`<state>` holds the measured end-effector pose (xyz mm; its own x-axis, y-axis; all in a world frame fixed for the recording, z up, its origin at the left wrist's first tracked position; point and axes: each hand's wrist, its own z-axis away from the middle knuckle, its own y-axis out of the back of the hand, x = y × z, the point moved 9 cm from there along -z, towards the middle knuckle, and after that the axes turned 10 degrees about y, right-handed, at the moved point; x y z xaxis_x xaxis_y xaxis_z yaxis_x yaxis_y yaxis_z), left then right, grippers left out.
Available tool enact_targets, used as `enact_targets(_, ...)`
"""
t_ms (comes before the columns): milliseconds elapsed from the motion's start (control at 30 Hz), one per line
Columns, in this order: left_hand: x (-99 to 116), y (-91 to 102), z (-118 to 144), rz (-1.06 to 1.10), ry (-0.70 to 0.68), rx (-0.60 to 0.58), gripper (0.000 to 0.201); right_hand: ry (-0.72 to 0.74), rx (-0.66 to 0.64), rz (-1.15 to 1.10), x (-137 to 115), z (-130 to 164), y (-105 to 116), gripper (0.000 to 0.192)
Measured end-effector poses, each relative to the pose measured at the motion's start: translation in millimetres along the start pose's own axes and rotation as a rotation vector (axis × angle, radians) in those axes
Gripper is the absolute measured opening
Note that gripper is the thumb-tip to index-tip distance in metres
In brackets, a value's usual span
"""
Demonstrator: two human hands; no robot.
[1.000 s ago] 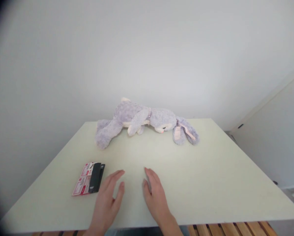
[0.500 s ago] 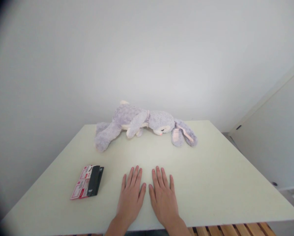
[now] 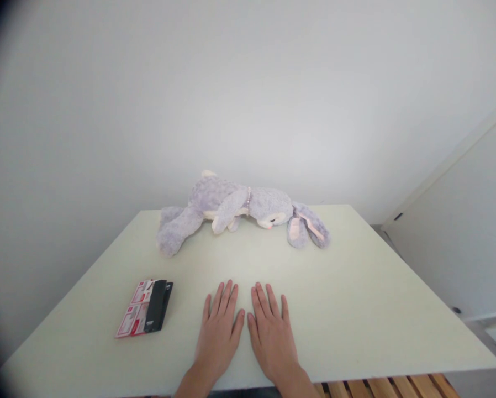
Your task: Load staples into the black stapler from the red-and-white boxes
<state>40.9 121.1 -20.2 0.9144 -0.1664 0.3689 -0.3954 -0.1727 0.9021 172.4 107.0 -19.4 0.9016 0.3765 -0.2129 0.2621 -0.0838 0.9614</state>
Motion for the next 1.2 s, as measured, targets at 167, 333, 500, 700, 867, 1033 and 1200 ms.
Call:
enact_targets(167,0.6,-1.2,0.2,-0.007,0.0,0.017,0.066,0.001,0.008,0.005,-0.4,-0.4,1.6,0.061)
enact_targets(333,1.7,1.0,0.2,-0.001,-0.01,0.026,0.068,0.006,0.012,0.008,-0.1,-0.5,2.7,0.061)
enact_targets(500,1.3,1.2,0.6,-0.002,-0.011,0.008,0.067,0.008,0.007,0.004,-0.4,-0.7,1.0,0.061)
enact_targets(700,-0.2,-2.3,0.5,-0.017,-0.009,-0.013,0.065,-0.001,-0.001,0.003,-0.4,0.4,0.6,0.062)
enact_targets(867,-1.1,-3.1,-0.2,-0.024,0.001,-0.022,0.063,0.0,0.012,0.009,0.3,0.9,0.7,0.062)
enact_targets(1033,1.3,-2.1,-0.2,-0.087,-0.008,-0.025,0.063,-0.001,0.007,0.036,1.2,0.3,-1.8,0.061)
enact_targets(1200,3.2,0.6,0.3,-0.151,-0.005,-0.01,0.064,-0.004,-0.01,0.051,2.4,0.0,-3.7,0.061)
